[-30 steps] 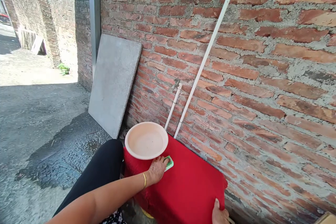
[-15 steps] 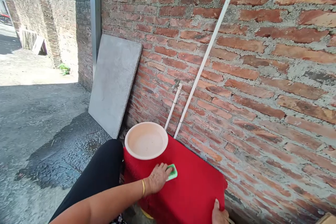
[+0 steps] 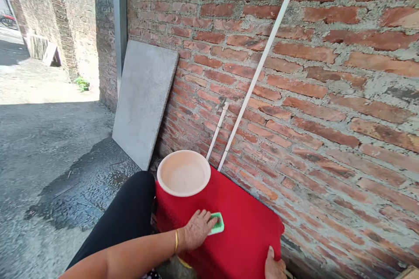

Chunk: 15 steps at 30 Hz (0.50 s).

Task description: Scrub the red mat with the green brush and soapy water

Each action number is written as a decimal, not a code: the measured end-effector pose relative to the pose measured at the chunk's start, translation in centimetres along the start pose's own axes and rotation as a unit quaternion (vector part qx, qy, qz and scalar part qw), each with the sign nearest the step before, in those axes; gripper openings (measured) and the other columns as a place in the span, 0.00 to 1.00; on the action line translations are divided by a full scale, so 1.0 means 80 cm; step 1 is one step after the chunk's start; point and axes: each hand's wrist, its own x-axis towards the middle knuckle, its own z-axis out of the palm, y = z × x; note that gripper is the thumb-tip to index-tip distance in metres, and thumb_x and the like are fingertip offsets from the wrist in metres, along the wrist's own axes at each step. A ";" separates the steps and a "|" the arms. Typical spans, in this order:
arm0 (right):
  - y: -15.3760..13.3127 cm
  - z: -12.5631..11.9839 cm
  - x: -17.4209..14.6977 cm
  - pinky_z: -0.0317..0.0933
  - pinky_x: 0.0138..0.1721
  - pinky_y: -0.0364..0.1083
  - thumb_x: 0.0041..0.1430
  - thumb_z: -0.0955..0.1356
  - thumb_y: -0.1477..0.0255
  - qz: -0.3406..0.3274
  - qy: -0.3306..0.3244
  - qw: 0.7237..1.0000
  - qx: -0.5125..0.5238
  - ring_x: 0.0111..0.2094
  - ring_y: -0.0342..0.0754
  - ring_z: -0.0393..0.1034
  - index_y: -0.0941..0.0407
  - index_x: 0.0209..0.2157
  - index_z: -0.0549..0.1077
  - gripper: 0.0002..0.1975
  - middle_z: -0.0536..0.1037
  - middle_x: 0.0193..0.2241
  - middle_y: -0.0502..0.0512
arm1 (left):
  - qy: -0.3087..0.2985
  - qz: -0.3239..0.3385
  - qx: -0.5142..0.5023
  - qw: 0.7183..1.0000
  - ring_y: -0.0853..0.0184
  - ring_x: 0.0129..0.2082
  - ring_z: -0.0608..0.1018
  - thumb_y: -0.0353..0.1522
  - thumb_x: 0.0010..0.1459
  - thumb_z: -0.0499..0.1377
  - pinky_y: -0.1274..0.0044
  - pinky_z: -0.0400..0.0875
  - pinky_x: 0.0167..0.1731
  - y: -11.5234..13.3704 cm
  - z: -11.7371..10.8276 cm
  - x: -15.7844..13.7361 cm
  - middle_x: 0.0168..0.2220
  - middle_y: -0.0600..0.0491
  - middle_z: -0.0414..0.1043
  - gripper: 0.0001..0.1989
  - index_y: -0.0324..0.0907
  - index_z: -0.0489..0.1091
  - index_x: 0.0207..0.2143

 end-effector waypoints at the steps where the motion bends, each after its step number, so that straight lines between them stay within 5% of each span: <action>1: 0.000 0.000 -0.001 0.64 0.55 0.63 0.64 0.45 0.46 0.001 -0.002 1.000 0.004 0.55 0.65 0.71 0.70 0.64 0.59 0.47 0.69 0.57 0.80 | 0.005 -0.054 0.014 0.998 0.56 0.51 0.71 0.31 0.62 0.54 0.61 0.66 0.51 -0.014 -0.002 0.005 0.51 0.43 0.69 0.25 0.47 0.62 0.62; 5: 0.001 0.002 -0.003 0.64 0.54 0.64 0.64 0.44 0.45 0.005 -0.007 1.000 0.011 0.55 0.66 0.71 0.71 0.64 0.58 0.48 0.69 0.57 0.81 | 0.029 -0.142 0.046 0.988 0.54 0.53 0.71 0.30 0.62 0.55 0.61 0.67 0.50 -0.025 0.012 0.009 0.53 0.42 0.69 0.25 0.47 0.64 0.62; 7: 0.002 0.001 -0.003 0.65 0.53 0.64 0.63 0.44 0.44 0.001 -0.011 1.000 0.009 0.54 0.66 0.72 0.70 0.65 0.57 0.49 0.70 0.56 0.81 | 0.039 -0.089 0.042 0.994 0.53 0.53 0.71 0.33 0.60 0.58 0.61 0.67 0.50 0.000 0.024 -0.004 0.53 0.40 0.69 0.27 0.45 0.62 0.63; 12: 0.003 -0.001 -0.002 0.64 0.55 0.60 0.64 0.44 0.47 -0.013 -0.007 1.000 -0.004 0.51 0.64 0.74 0.73 0.64 0.58 0.48 0.71 0.55 0.82 | 0.031 0.187 0.007 0.982 0.58 0.46 0.73 0.40 0.60 0.57 0.65 0.68 0.47 0.057 0.025 -0.029 0.47 0.45 0.72 0.28 0.47 0.60 0.62; 15: 0.005 0.000 -0.001 0.64 0.51 0.67 0.64 0.42 0.47 -0.067 -0.001 0.998 -0.005 0.47 0.69 0.76 0.74 0.63 0.59 0.49 0.73 0.50 0.86 | -0.001 0.175 -0.001 0.984 0.57 0.46 0.73 0.39 0.61 0.57 0.63 0.68 0.48 0.038 0.000 -0.009 0.47 0.45 0.71 0.26 0.45 0.61 0.60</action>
